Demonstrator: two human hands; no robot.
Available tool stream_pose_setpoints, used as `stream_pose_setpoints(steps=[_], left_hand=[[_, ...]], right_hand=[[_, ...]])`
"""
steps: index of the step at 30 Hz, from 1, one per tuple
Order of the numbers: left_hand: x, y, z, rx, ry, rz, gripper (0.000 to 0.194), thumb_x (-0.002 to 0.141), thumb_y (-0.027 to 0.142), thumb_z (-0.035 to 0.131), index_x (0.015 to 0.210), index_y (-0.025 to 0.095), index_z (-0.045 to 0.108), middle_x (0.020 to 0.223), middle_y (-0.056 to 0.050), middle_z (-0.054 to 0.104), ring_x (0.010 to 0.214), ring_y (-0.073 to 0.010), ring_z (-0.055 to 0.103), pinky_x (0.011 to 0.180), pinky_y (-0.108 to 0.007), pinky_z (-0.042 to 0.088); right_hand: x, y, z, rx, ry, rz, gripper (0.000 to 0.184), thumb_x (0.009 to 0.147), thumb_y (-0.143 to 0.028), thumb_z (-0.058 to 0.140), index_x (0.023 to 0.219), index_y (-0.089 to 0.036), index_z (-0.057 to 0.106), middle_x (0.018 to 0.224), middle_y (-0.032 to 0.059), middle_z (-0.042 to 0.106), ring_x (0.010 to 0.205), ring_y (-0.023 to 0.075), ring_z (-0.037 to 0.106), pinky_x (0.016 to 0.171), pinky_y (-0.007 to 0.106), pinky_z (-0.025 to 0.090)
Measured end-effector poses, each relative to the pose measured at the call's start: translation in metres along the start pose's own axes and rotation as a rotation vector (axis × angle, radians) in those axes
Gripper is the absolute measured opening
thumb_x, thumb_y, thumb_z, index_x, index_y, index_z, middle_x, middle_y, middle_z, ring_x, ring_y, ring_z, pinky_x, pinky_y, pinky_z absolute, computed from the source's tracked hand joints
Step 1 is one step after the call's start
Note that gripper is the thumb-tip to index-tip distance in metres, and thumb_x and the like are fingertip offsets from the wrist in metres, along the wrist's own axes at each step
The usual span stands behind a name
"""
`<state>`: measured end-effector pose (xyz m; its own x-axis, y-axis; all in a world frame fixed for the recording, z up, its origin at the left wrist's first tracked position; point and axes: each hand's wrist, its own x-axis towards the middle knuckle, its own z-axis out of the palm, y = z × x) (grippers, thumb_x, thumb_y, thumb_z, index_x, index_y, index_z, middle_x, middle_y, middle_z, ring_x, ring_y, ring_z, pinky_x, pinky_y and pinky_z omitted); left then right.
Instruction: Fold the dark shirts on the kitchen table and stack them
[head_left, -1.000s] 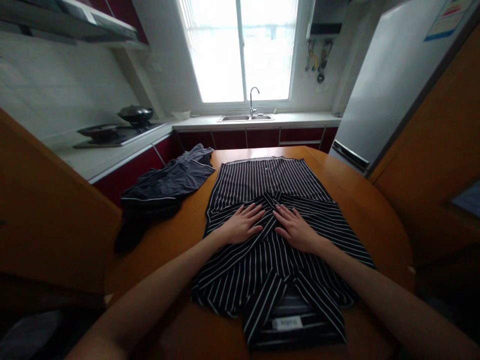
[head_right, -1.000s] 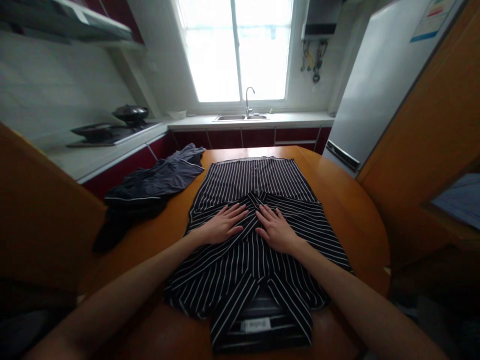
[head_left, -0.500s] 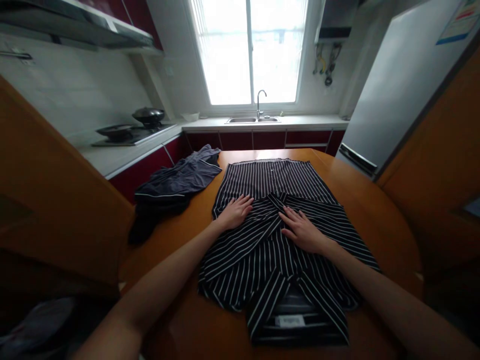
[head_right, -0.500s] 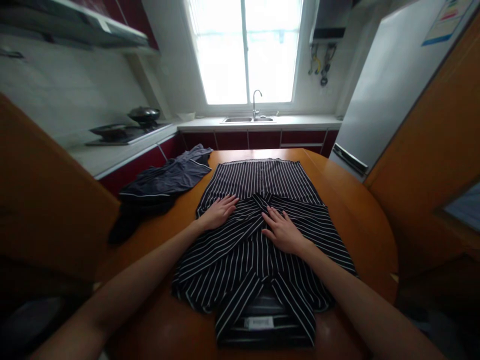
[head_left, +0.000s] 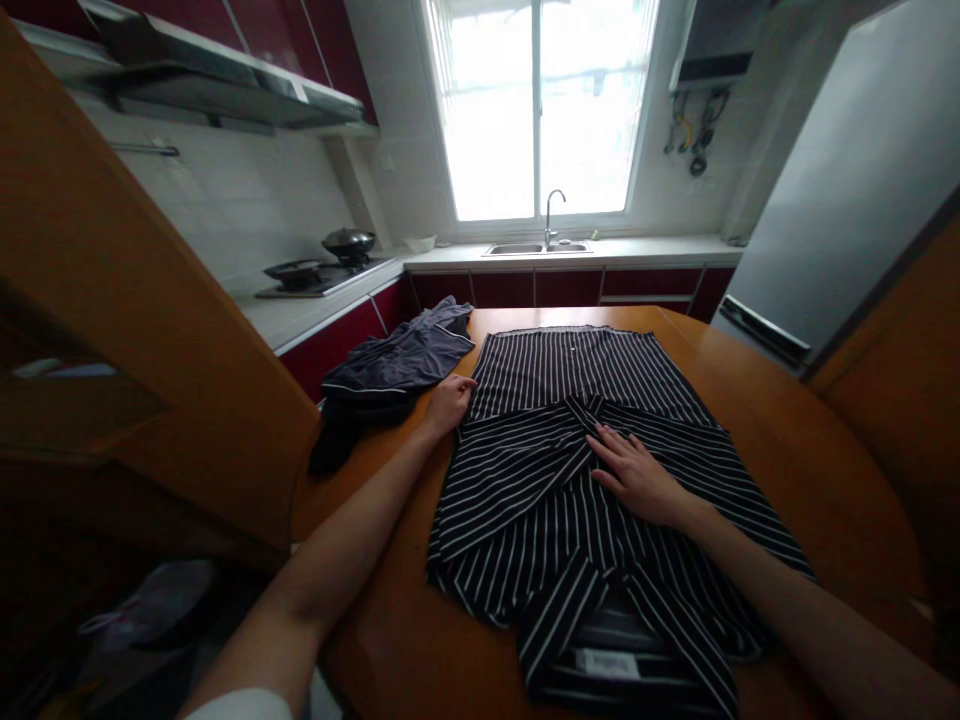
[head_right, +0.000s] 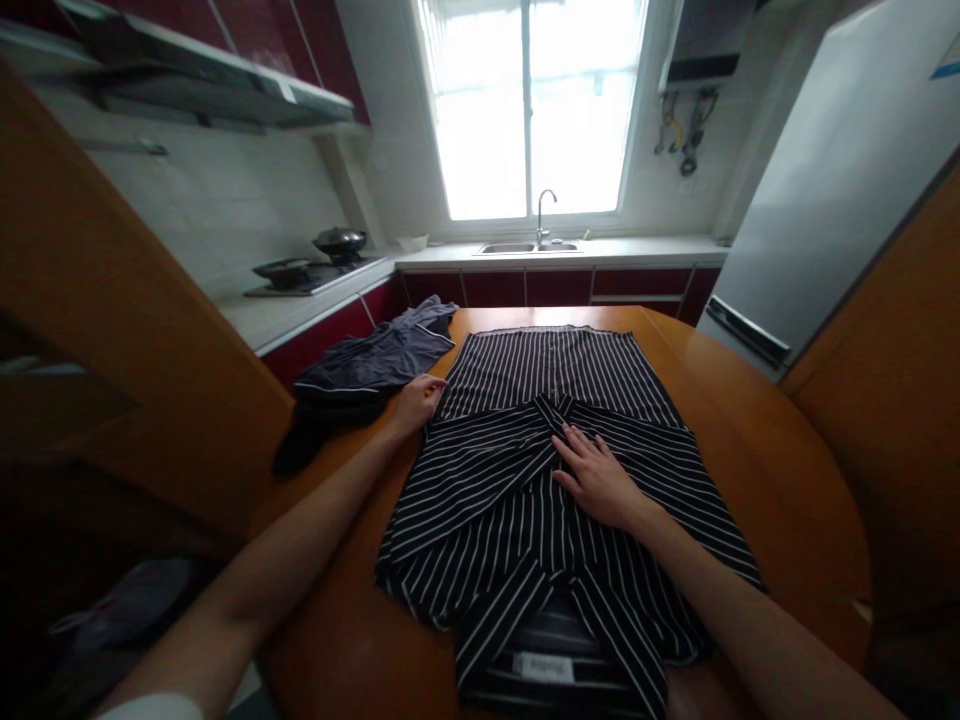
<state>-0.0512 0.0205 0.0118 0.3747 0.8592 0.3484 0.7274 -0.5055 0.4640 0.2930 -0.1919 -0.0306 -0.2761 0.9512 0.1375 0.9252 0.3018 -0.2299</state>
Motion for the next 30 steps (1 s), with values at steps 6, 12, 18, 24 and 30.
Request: stream_pose_setpoints(steps=[6, 12, 18, 24, 30], left_hand=[[-0.004, 0.007, 0.005, -0.110, -0.229, 0.054, 0.059, 0.097, 0.059, 0.035, 0.093, 0.016, 0.076, 0.064, -0.002, 0.066, 0.060, -0.0159, 0.061, 0.057, -0.023, 0.045], [-0.003, -0.002, 0.000, -0.074, -0.233, 0.039, 0.065, 0.098, 0.062, 0.031, 0.091, 0.017, 0.077, 0.059, -0.002, 0.063, 0.059, -0.0172, 0.061, 0.057, -0.025, 0.043], [-0.003, 0.010, -0.001, 0.024, -0.145, 0.064, 0.050, 0.099, 0.049, 0.038, 0.108, 0.016, 0.074, 0.107, -0.012, 0.074, 0.106, -0.0263, 0.066, 0.093, -0.033, 0.047], [-0.013, 0.045, 0.015, 0.089, -0.517, 0.349, 0.058, 0.105, 0.047, 0.027, 0.155, 0.020, 0.036, 0.164, -0.006, 0.028, 0.153, -0.0213, 0.019, 0.123, -0.041, 0.018], [0.005, 0.064, 0.032, 0.147, -0.652, 0.429, 0.061, 0.106, 0.054, 0.018, 0.161, 0.026, 0.018, 0.167, -0.003, 0.009, 0.154, -0.0218, 0.007, 0.124, -0.046, 0.013]], right_hand=[[-0.001, 0.001, 0.001, 0.007, 0.019, -0.013, 0.062, 0.102, -0.051, 0.036, 0.158, -0.025, 0.030, 0.166, 0.0102, 0.021, 0.153, 0.0262, 0.017, 0.121, 0.056, 0.020], [-0.001, -0.001, -0.003, 0.013, 0.006, -0.008, 0.061, 0.102, -0.050, 0.038, 0.157, -0.024, 0.032, 0.165, 0.0106, 0.022, 0.153, 0.0261, 0.018, 0.121, 0.055, 0.020], [0.000, -0.002, -0.004, 0.002, -0.006, 0.003, 0.062, 0.102, -0.051, 0.037, 0.157, -0.022, 0.033, 0.166, 0.0111, 0.021, 0.153, 0.0258, 0.018, 0.122, 0.055, 0.019], [0.000, 0.000, -0.001, 0.009, 0.007, 0.001, 0.062, 0.102, -0.050, 0.037, 0.157, -0.023, 0.032, 0.165, 0.0109, 0.021, 0.153, 0.0259, 0.018, 0.121, 0.056, 0.019], [-0.001, 0.001, 0.001, 0.010, 0.019, -0.010, 0.060, 0.102, -0.049, 0.037, 0.157, -0.026, 0.032, 0.166, 0.0094, 0.021, 0.153, 0.0264, 0.018, 0.121, 0.056, 0.020]])
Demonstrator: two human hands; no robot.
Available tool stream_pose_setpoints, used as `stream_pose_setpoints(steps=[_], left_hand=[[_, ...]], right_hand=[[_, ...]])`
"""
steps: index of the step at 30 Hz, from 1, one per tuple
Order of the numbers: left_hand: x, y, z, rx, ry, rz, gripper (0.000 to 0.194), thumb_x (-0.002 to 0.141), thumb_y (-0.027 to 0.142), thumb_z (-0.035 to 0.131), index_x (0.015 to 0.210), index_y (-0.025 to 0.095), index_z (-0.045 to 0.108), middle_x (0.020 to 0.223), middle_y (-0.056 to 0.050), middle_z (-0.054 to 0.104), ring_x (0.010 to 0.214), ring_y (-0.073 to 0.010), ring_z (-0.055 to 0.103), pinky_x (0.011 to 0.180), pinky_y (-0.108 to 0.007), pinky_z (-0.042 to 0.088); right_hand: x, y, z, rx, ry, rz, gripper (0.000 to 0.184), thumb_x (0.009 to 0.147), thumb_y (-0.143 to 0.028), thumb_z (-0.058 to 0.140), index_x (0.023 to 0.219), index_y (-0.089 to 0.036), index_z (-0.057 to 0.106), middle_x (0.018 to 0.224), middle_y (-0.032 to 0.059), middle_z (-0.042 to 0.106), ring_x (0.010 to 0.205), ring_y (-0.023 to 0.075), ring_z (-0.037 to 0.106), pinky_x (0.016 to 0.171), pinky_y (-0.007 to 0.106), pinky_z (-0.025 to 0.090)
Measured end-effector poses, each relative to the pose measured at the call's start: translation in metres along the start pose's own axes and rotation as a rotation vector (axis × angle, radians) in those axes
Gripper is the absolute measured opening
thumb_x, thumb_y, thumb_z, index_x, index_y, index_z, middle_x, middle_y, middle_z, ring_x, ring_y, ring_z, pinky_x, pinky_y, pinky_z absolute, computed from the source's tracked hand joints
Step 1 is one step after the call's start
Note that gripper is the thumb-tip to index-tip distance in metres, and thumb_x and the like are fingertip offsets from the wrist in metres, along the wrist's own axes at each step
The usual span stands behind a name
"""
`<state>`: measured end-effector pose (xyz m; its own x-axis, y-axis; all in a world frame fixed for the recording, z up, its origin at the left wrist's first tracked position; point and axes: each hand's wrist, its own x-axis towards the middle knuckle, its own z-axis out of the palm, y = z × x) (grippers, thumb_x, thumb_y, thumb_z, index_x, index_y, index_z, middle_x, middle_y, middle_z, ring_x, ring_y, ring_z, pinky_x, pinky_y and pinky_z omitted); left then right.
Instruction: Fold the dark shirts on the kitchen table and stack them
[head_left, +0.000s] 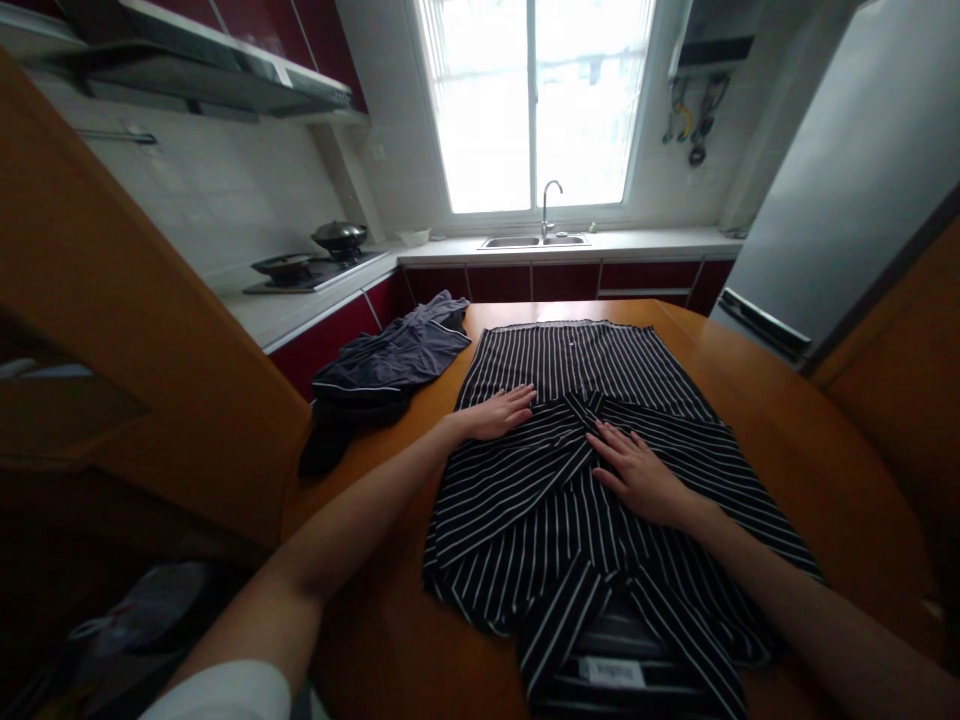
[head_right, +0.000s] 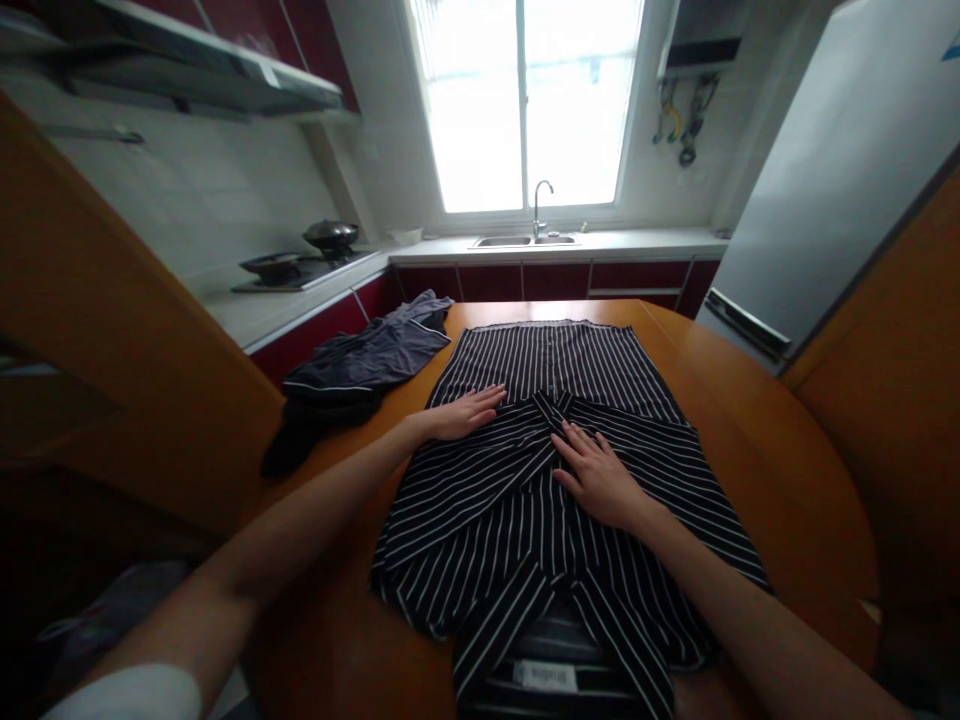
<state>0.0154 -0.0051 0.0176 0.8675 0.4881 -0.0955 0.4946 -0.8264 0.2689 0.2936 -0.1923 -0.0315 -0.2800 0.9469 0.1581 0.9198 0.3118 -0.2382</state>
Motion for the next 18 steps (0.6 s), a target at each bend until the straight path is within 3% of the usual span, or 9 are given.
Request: stream_pose_setpoints(steps=[3, 6, 9, 13, 18], left_hand=[[0.018, -0.009, -0.001, 0.008, -0.021, 0.058, 0.059, 0.107, 0.051, 0.018, 0.161, 0.029, 0.017, 0.166, 0.000, 0.011, 0.154, -0.0199, 0.009, 0.124, -0.044, 0.012], [0.033, -0.032, -0.002, 0.055, -0.036, 0.077, 0.058, 0.106, 0.048, 0.018, 0.161, 0.028, 0.016, 0.167, 0.000, 0.012, 0.155, -0.0194, 0.007, 0.124, -0.046, 0.007], [0.046, -0.068, -0.009, 0.135, -0.012, -0.048, 0.060, 0.106, 0.048, 0.021, 0.161, 0.025, 0.019, 0.167, -0.002, 0.011, 0.155, -0.0204, 0.006, 0.124, -0.046, 0.007], [0.067, -0.116, -0.024, 0.177, 0.040, -0.230, 0.063, 0.105, 0.046, 0.023, 0.159, 0.016, 0.023, 0.167, -0.014, 0.012, 0.155, -0.0271, 0.008, 0.121, -0.051, 0.011], [0.095, -0.151, -0.037, 0.175, 0.081, -0.343, 0.061, 0.105, 0.043, 0.024, 0.157, 0.012, 0.027, 0.165, -0.019, 0.015, 0.154, -0.0310, 0.012, 0.119, -0.058, 0.015]], right_hand=[[-0.001, -0.002, -0.001, 0.003, 0.009, 0.004, 0.060, 0.102, -0.049, 0.038, 0.157, -0.027, 0.032, 0.166, 0.0086, 0.021, 0.153, 0.0266, 0.019, 0.121, 0.056, 0.021], [-0.002, -0.004, -0.002, -0.001, 0.007, 0.019, 0.059, 0.102, -0.048, 0.038, 0.157, -0.027, 0.033, 0.166, 0.0082, 0.021, 0.152, 0.0264, 0.020, 0.121, 0.055, 0.021], [-0.003, -0.006, -0.003, -0.002, 0.004, 0.016, 0.059, 0.102, -0.048, 0.038, 0.157, -0.026, 0.033, 0.166, 0.0075, 0.021, 0.153, 0.0256, 0.018, 0.122, 0.055, 0.020], [-0.004, -0.006, -0.003, 0.012, 0.018, 0.010, 0.060, 0.102, -0.048, 0.040, 0.158, -0.028, 0.030, 0.166, 0.0058, 0.021, 0.153, 0.0251, 0.018, 0.123, 0.054, 0.020], [-0.006, -0.007, -0.003, 0.025, 0.022, 0.012, 0.061, 0.102, -0.046, 0.041, 0.159, -0.031, 0.026, 0.166, 0.0041, 0.020, 0.153, 0.0259, 0.017, 0.123, 0.056, 0.020]])
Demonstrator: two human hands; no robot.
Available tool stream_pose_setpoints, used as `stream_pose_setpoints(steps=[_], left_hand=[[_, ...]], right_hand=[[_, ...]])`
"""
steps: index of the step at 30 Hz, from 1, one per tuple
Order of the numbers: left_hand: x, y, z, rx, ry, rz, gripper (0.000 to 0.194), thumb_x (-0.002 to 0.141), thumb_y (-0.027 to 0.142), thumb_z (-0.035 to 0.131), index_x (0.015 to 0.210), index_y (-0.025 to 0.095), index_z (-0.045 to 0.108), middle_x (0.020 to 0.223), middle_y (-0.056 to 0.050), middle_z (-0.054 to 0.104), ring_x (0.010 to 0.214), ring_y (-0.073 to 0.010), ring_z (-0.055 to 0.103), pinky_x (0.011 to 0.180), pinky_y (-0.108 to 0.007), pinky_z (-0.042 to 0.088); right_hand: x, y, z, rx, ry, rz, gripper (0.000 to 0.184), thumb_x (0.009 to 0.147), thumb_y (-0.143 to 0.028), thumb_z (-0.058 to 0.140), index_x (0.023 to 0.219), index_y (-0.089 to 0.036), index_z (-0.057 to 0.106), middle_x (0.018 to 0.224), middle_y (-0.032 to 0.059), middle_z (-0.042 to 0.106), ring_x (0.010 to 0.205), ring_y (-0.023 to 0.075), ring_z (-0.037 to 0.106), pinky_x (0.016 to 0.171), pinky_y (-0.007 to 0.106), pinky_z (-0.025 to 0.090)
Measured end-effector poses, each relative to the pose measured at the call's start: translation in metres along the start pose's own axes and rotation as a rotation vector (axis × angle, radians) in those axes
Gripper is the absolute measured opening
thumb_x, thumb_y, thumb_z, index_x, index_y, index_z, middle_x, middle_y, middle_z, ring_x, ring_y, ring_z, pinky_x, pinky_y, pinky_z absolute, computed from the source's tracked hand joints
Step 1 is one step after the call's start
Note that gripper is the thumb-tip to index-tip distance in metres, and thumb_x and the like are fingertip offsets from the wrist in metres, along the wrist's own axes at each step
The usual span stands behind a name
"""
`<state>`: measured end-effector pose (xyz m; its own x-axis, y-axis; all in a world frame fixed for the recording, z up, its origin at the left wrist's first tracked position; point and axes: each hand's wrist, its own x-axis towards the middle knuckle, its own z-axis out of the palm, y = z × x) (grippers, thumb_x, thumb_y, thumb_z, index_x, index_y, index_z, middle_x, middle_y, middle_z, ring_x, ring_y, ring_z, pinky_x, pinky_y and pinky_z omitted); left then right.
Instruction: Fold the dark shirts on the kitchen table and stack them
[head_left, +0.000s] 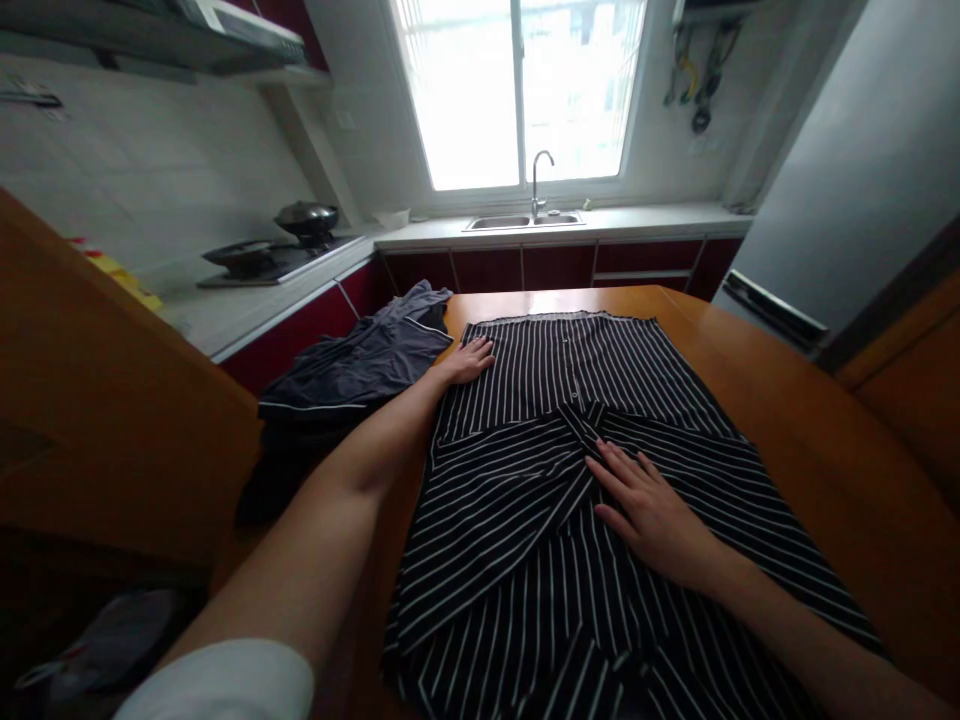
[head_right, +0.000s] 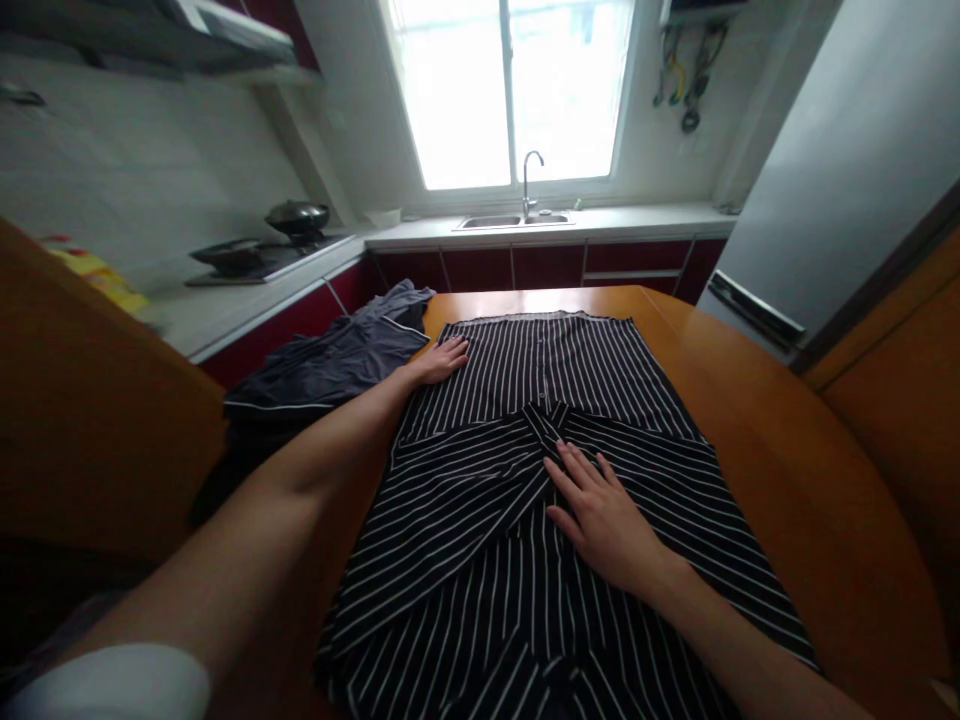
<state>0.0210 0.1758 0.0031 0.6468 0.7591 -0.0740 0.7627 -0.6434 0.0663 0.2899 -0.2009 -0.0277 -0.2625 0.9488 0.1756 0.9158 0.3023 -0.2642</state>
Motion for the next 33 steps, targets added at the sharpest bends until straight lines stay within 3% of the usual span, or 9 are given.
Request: stream_pose_setpoints(steps=[4, 8, 10, 13, 17, 20, 26, 29, 33], left_hand=[[0.023, 0.001, -0.013, 0.009, 0.025, -0.076, 0.056, 0.105, 0.038, 0.027, 0.154, 0.010, 0.031, 0.163, -0.022, 0.025, 0.151, -0.0356, 0.019, 0.115, -0.065, 0.017], [0.013, 0.035, -0.034, 0.035, 0.093, -0.038, 0.055, 0.101, 0.032, 0.040, 0.151, 0.008, 0.036, 0.163, -0.020, 0.025, 0.152, -0.0365, 0.016, 0.119, -0.060, 0.011], [-0.021, 0.068, -0.042, 0.028, 0.136, 0.153, 0.051, 0.101, 0.028, 0.038, 0.151, 0.014, 0.039, 0.164, -0.013, 0.026, 0.153, -0.0300, 0.016, 0.123, -0.050, 0.011], [-0.102, 0.122, -0.040, -0.014, 0.081, 0.477, 0.050, 0.105, 0.027, 0.028, 0.155, 0.029, 0.034, 0.164, 0.000, 0.030, 0.153, -0.0231, 0.018, 0.125, -0.047, 0.011], [-0.199, 0.164, -0.015, -0.055, -0.042, 0.540, 0.059, 0.104, 0.045, 0.037, 0.160, 0.039, 0.019, 0.166, 0.004, 0.021, 0.154, -0.0250, 0.014, 0.126, -0.050, 0.009], [-0.225, 0.168, 0.006, -0.096, -0.032, 0.466, 0.067, 0.102, 0.056, 0.039, 0.161, 0.038, 0.013, 0.167, 0.001, 0.014, 0.154, -0.0287, 0.010, 0.125, -0.054, 0.011], [-0.222, 0.163, 0.017, -0.115, 0.011, 0.468, 0.061, 0.103, 0.056, 0.038, 0.159, 0.038, 0.021, 0.168, 0.001, 0.013, 0.154, -0.0311, 0.008, 0.123, -0.057, 0.012], [-0.222, 0.163, 0.016, -0.120, 0.020, 0.497, 0.060, 0.103, 0.056, 0.039, 0.158, 0.041, 0.023, 0.167, 0.002, 0.015, 0.154, -0.0325, 0.008, 0.123, -0.059, 0.012], [-0.224, 0.162, 0.016, -0.117, 0.042, 0.511, 0.057, 0.102, 0.058, 0.042, 0.155, 0.045, 0.030, 0.168, 0.003, 0.014, 0.153, -0.0371, 0.004, 0.121, -0.062, 0.012]], right_hand=[[-0.001, -0.002, -0.002, 0.002, -0.004, 0.004, 0.062, 0.102, -0.045, 0.042, 0.160, -0.032, 0.024, 0.167, 0.0020, 0.017, 0.153, 0.0259, 0.016, 0.123, 0.055, 0.020], [-0.001, -0.006, -0.003, 0.007, -0.008, 0.020, 0.064, 0.100, -0.043, 0.044, 0.160, -0.034, 0.022, 0.167, 0.0007, 0.017, 0.153, 0.0263, 0.016, 0.124, 0.056, 0.021], [-0.002, -0.008, -0.004, 0.023, 0.006, 0.032, 0.066, 0.099, -0.041, 0.046, 0.160, -0.036, 0.020, 0.167, -0.0004, 0.016, 0.153, 0.0273, 0.017, 0.123, 0.058, 0.022], [-0.003, -0.009, -0.006, 0.034, 0.051, 0.055, 0.069, 0.099, -0.033, 0.045, 0.160, -0.039, 0.016, 0.167, -0.0023, 0.012, 0.153, 0.0286, 0.015, 0.122, 0.060, 0.022], [-0.002, -0.007, -0.004, 0.039, 0.073, 0.055, 0.067, 0.098, -0.027, 0.042, 0.160, -0.037, 0.019, 0.167, -0.0021, 0.014, 0.153, 0.0284, 0.015, 0.123, 0.060, 0.021], [-0.002, -0.006, -0.004, 0.056, 0.069, 0.077, 0.064, 0.097, -0.029, 0.044, 0.158, -0.033, 0.028, 0.166, 0.0013, 0.021, 0.152, 0.0280, 0.019, 0.121, 0.059, 0.025], [0.003, -0.010, -0.028, 0.163, 0.174, 0.216, 0.054, 0.098, -0.033, 0.047, 0.150, -0.019, 0.046, 0.156, 0.0109, 0.043, 0.146, 0.0274, 0.036, 0.120, 0.051, 0.034], [0.027, -0.007, -0.039, 0.175, 0.206, 0.240, 0.050, 0.096, -0.031, 0.049, 0.143, -0.013, 0.053, 0.146, 0.0153, 0.055, 0.137, 0.0277, 0.048, 0.116, 0.047, 0.039], [0.083, -0.001, -0.038, 0.115, 0.189, 0.265, 0.044, 0.095, -0.030, 0.054, 0.134, -0.010, 0.060, 0.129, 0.0178, 0.065, 0.123, 0.0294, 0.057, 0.108, 0.046, 0.043]])
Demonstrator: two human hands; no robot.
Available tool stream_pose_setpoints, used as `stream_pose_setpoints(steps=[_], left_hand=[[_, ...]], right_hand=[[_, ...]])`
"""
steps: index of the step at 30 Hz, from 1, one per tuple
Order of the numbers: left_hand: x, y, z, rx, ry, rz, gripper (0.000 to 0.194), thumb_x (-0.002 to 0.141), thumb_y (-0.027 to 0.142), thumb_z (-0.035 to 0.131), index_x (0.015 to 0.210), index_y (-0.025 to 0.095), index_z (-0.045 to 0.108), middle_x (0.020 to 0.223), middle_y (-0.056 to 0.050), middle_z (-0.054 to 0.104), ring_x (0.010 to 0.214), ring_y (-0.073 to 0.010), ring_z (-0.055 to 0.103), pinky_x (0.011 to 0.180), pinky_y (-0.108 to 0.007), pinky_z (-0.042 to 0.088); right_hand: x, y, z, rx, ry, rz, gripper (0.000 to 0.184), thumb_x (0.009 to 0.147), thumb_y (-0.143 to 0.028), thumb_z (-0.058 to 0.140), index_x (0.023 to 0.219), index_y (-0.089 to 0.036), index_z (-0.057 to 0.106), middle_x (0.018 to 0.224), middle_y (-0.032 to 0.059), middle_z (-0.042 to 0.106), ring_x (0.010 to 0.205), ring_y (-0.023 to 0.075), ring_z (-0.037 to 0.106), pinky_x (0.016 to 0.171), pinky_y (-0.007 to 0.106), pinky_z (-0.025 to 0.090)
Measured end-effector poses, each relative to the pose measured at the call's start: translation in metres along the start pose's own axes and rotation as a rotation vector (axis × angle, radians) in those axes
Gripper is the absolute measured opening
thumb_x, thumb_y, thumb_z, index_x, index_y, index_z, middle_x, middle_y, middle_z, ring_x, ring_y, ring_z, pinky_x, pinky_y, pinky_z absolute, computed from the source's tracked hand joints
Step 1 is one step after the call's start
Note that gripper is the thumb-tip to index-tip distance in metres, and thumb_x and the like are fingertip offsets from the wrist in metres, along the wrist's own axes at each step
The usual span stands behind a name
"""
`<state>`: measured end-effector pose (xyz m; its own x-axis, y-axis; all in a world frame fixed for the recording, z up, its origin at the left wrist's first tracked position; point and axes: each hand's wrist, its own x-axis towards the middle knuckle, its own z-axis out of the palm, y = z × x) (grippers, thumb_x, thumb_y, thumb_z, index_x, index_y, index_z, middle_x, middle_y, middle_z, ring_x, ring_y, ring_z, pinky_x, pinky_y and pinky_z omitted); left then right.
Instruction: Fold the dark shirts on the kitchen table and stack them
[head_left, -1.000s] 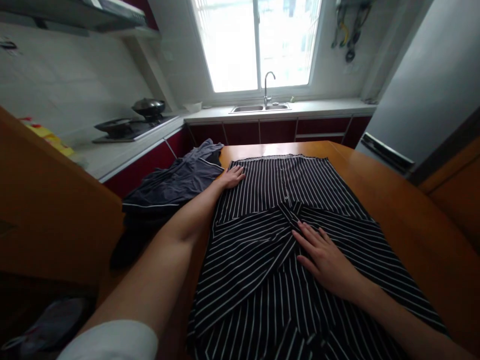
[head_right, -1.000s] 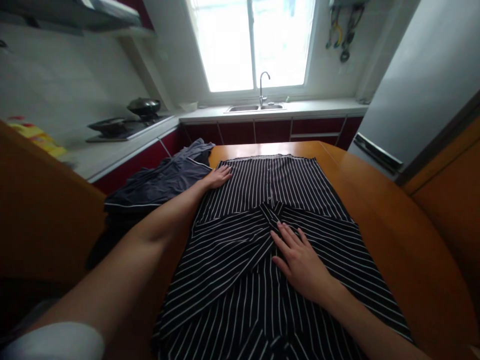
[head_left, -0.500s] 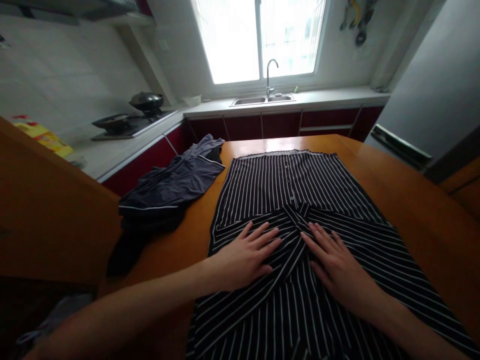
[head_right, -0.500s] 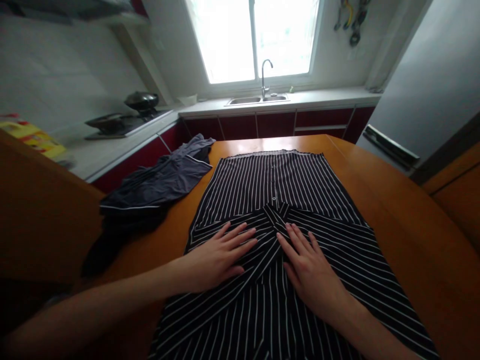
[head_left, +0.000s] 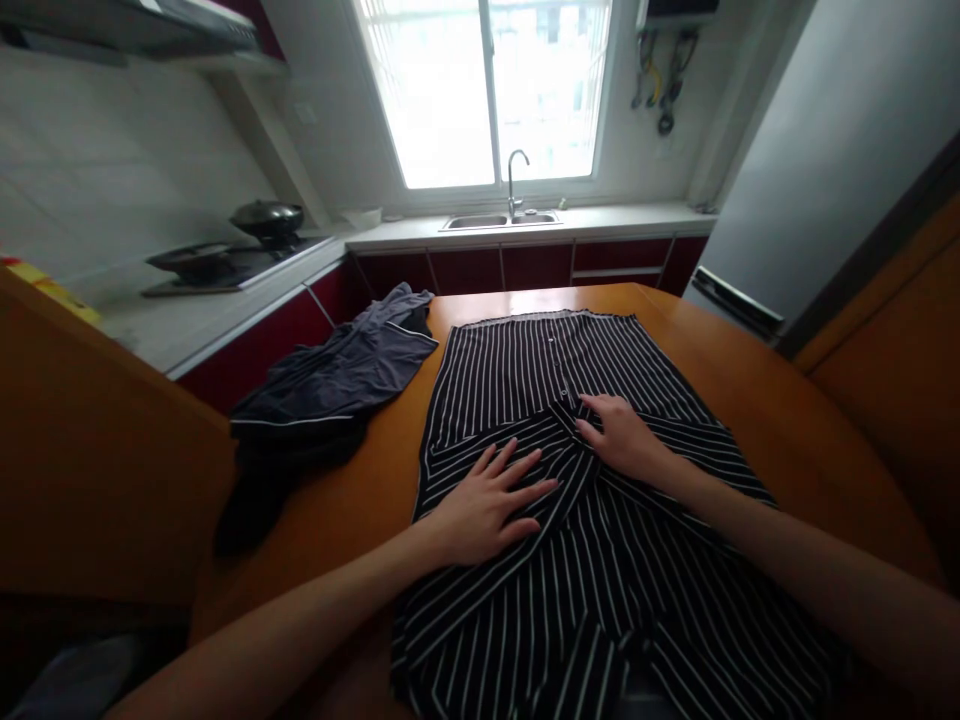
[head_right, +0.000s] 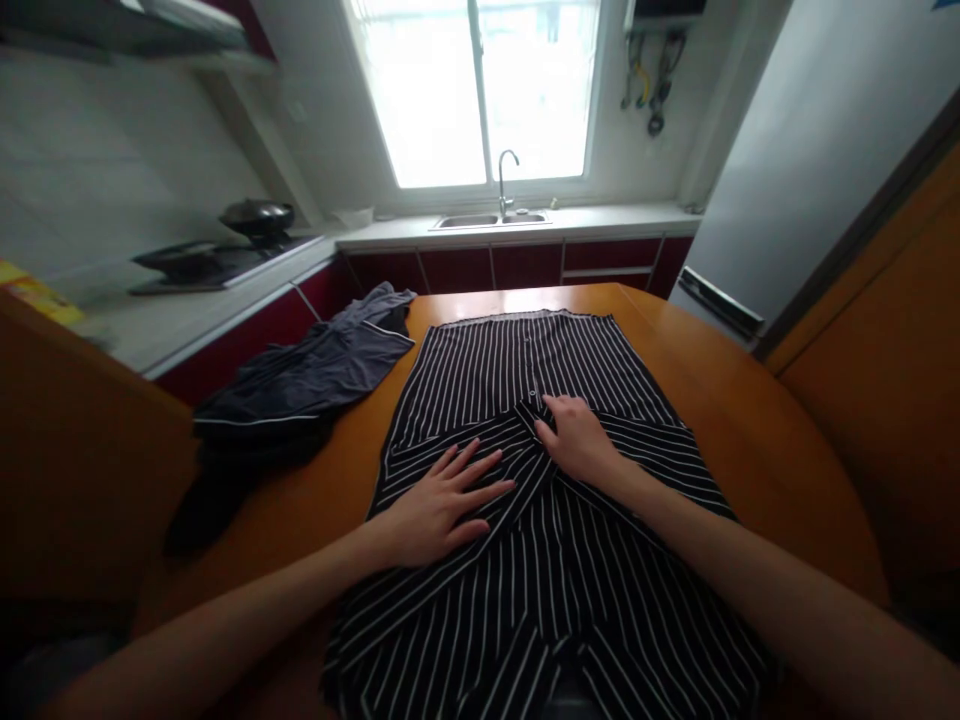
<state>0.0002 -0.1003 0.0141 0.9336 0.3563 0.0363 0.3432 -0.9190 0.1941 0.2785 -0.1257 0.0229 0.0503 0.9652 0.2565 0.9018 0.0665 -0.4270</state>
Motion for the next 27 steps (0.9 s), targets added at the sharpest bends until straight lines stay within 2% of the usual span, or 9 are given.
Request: stream_pose_setpoints(steps=[4, 6, 9, 11, 13, 19, 22, 24, 27], left_hand=[[0.000, -0.001, 0.001, 0.017, -0.006, 0.005, 0.057, 0.101, 0.060, 0.041, 0.155, 0.045, 0.031, 0.168, 0.003, 0.012, 0.153, -0.0382, 0.001, 0.121, -0.063, 0.012], [0.000, -0.002, 0.001, 0.018, -0.006, -0.003, 0.063, 0.101, 0.061, 0.039, 0.158, 0.040, 0.023, 0.167, 0.000, 0.016, 0.154, -0.0350, 0.004, 0.122, -0.060, 0.012], [-0.001, -0.002, 0.003, 0.013, 0.006, -0.027, 0.076, 0.101, 0.064, 0.037, 0.162, 0.029, 0.008, 0.167, -0.005, 0.017, 0.154, -0.0305, 0.007, 0.123, -0.055, 0.012], [-0.001, -0.003, 0.004, 0.010, 0.013, -0.030, 0.079, 0.100, 0.065, 0.036, 0.162, 0.026, 0.005, 0.167, -0.006, 0.014, 0.155, -0.0288, 0.007, 0.124, -0.053, 0.011], [-0.001, -0.003, 0.005, 0.007, 0.018, -0.023, 0.077, 0.101, 0.064, 0.035, 0.162, 0.027, 0.005, 0.168, -0.006, 0.011, 0.155, -0.0279, 0.007, 0.124, -0.052, 0.010], [-0.002, -0.004, 0.005, -0.001, 0.015, -0.013, 0.069, 0.102, 0.061, 0.035, 0.161, 0.032, 0.015, 0.168, -0.004, 0.011, 0.154, -0.0289, 0.006, 0.123, -0.054, 0.011], [-0.002, -0.003, 0.003, -0.016, -0.007, -0.023, 0.067, 0.102, 0.062, 0.035, 0.161, 0.034, 0.016, 0.167, -0.003, 0.014, 0.154, -0.0292, 0.006, 0.123, -0.056, 0.011], [-0.001, -0.004, 0.002, -0.021, -0.005, -0.073, 0.067, 0.103, 0.060, 0.033, 0.161, 0.035, 0.014, 0.167, -0.002, 0.013, 0.155, -0.0286, 0.005, 0.123, -0.057, 0.010], [0.000, -0.009, 0.003, -0.008, 0.037, -0.248, 0.063, 0.104, 0.059, 0.027, 0.161, 0.035, 0.013, 0.167, -0.001, 0.015, 0.155, -0.0284, 0.007, 0.122, -0.061, 0.006]], right_hand=[[0.040, -0.008, 0.016, -0.105, -0.152, 0.097, 0.038, 0.090, -0.048, 0.064, 0.110, -0.016, 0.070, 0.114, 0.0149, 0.068, 0.109, 0.0318, 0.059, 0.093, 0.047, 0.046], [0.048, -0.010, 0.017, -0.127, -0.181, 0.090, 0.029, 0.087, -0.045, 0.068, 0.096, -0.017, 0.070, 0.110, 0.0132, 0.067, 0.106, 0.0304, 0.059, 0.088, 0.042, 0.045], [0.050, -0.014, 0.011, -0.040, -0.117, -0.026, 0.015, 0.090, -0.032, 0.065, 0.088, -0.018, 0.064, 0.100, 0.0081, 0.067, 0.096, 0.0220, 0.060, 0.080, 0.031, 0.043], [0.050, -0.016, 0.007, 0.045, -0.067, -0.098, 0.010, 0.095, -0.029, 0.058, 0.091, -0.020, 0.061, 0.091, 0.0041, 0.068, 0.085, 0.0177, 0.061, 0.074, 0.027, 0.041], [0.049, -0.017, 0.007, 0.061, -0.041, -0.094, 0.008, 0.097, -0.028, 0.055, 0.096, -0.021, 0.059, 0.088, 0.0024, 0.069, 0.080, 0.0173, 0.063, 0.070, 0.027, 0.040], [0.045, -0.006, 0.027, -0.117, -0.131, 0.020, 0.013, 0.098, -0.029, 0.055, 0.109, -0.023, 0.059, 0.099, 0.0056, 0.075, 0.088, 0.0225, 0.070, 0.069, 0.028, 0.040], [0.041, 0.000, 0.034, -0.157, -0.092, 0.010, 0.020, 0.100, -0.031, 0.052, 0.117, -0.023, 0.057, 0.097, 0.0066, 0.075, 0.089, 0.0239, 0.071, 0.070, 0.028, 0.041], [0.039, 0.003, 0.037, -0.172, -0.064, 0.026, 0.025, 0.100, -0.031, 0.052, 0.124, -0.024, 0.055, 0.094, 0.0066, 0.075, 0.089, 0.0247, 0.071, 0.070, 0.029, 0.042], [0.037, 0.006, 0.041, -0.175, -0.041, 0.075, 0.030, 0.099, -0.031, 0.052, 0.128, -0.025, 0.053, 0.089, 0.0058, 0.074, 0.087, 0.0252, 0.071, 0.070, 0.030, 0.043]])
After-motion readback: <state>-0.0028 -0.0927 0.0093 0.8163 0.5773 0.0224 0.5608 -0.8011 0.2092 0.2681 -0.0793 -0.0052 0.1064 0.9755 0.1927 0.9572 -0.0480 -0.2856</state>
